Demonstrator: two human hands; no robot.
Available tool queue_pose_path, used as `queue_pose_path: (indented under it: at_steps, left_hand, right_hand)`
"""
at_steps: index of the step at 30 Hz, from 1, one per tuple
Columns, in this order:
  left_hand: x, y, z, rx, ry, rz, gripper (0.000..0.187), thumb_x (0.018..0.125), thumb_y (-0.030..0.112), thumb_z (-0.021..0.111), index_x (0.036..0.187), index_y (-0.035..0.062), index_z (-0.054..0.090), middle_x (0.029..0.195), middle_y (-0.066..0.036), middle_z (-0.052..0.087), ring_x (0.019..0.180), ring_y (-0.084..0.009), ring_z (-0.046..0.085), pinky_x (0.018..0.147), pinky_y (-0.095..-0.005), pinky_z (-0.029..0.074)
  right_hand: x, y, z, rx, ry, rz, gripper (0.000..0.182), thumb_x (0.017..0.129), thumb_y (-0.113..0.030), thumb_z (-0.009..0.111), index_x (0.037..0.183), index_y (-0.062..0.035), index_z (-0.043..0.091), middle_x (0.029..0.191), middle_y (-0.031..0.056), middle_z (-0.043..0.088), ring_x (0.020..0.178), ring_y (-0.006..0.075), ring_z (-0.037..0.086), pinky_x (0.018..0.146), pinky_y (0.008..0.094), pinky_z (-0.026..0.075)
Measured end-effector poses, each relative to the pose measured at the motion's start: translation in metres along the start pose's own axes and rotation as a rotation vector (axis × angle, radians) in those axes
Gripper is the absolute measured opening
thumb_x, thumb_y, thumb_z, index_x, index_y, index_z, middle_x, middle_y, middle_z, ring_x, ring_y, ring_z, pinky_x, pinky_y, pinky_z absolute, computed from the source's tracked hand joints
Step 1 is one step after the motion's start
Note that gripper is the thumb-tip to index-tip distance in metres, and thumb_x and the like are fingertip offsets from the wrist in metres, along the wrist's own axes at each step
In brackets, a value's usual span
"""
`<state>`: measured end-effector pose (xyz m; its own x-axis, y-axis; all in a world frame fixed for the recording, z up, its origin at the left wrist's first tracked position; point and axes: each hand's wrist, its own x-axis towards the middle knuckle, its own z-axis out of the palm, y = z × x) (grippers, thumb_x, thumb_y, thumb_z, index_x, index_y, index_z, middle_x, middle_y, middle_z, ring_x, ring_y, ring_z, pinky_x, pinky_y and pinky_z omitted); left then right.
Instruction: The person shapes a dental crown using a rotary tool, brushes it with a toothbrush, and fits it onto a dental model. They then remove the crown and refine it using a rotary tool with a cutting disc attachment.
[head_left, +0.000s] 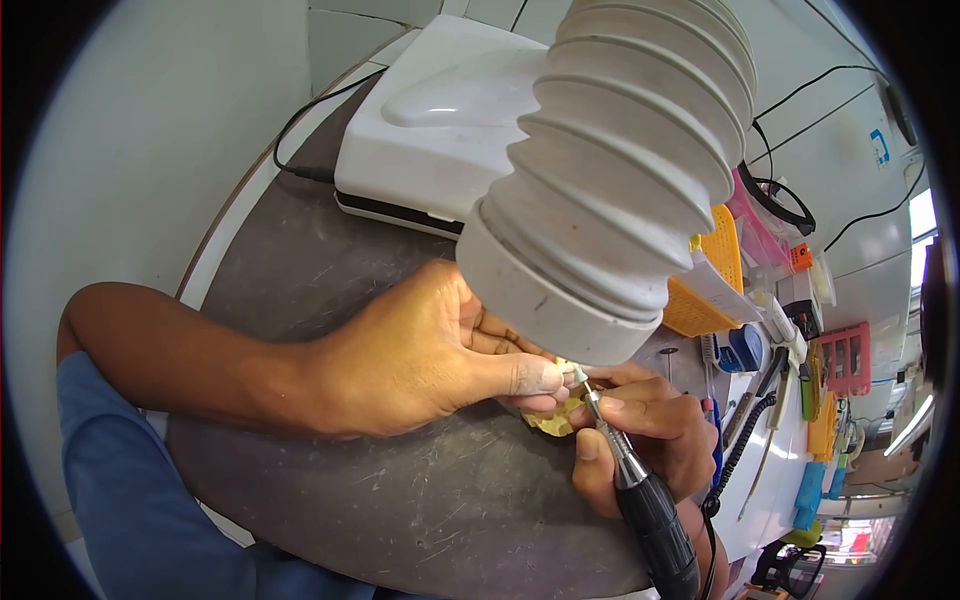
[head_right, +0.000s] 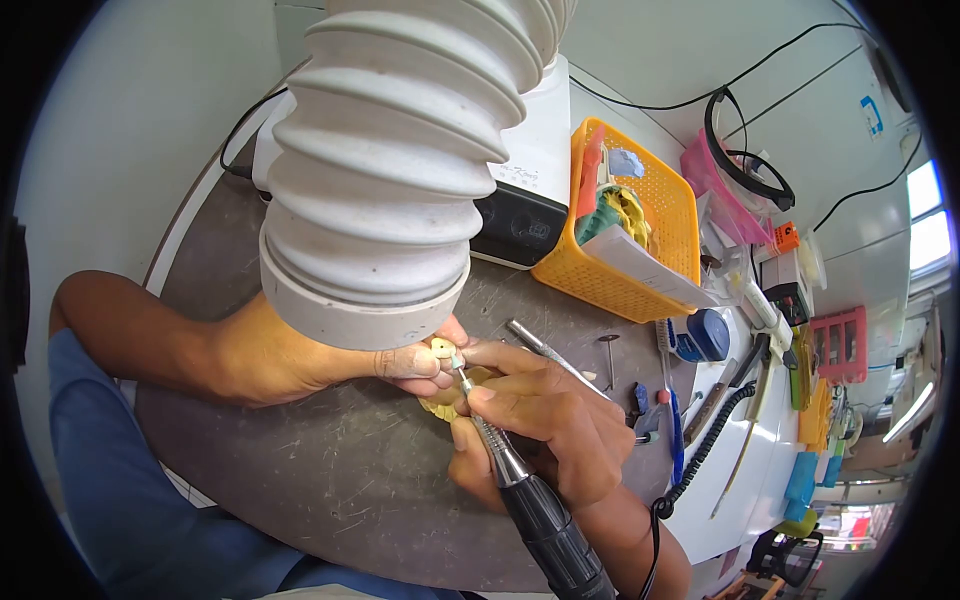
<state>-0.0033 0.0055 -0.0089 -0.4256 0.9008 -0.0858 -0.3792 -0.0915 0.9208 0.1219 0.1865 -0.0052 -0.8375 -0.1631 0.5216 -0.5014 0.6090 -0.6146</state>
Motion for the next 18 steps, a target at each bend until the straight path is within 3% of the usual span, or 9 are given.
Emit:
queue_pose_path:
  at_steps: [11, 18]
  left_hand:
    - [0.0, -0.0004, -0.0004, -0.016, -0.014, 0.052, 0.031, 0.088, 0.001, 0.063, 0.115, -0.0065, 0.051, 0.105, -0.017, 0.063, 0.095, -0.0187, 0.065, 0.082, -0.0264, 0.058]
    - [-0.0007, 0.0042, 0.0002, -0.037, -0.01, -0.022, 0.032, 0.088, 0.002, 0.063, 0.116, -0.0064, 0.051, 0.105, -0.017, 0.063, 0.096, -0.0187, 0.065, 0.083, -0.0264, 0.058]
  right_hand:
    - [0.0045, -0.0008, 0.0006, -0.068, -0.017, -0.028, 0.026, 0.08, -0.004, 0.068, 0.099, -0.0005, 0.05, 0.077, 0.0122, 0.065, 0.08, 0.0269, 0.068, 0.08, 0.0407, 0.054]
    - [0.0032, -0.0005, 0.0015, -0.052, 0.01, -0.014, 0.025, 0.079, -0.003, 0.069, 0.098, -0.0008, 0.052, 0.076, 0.011, 0.065, 0.08, 0.0268, 0.068, 0.081, 0.041, 0.055]
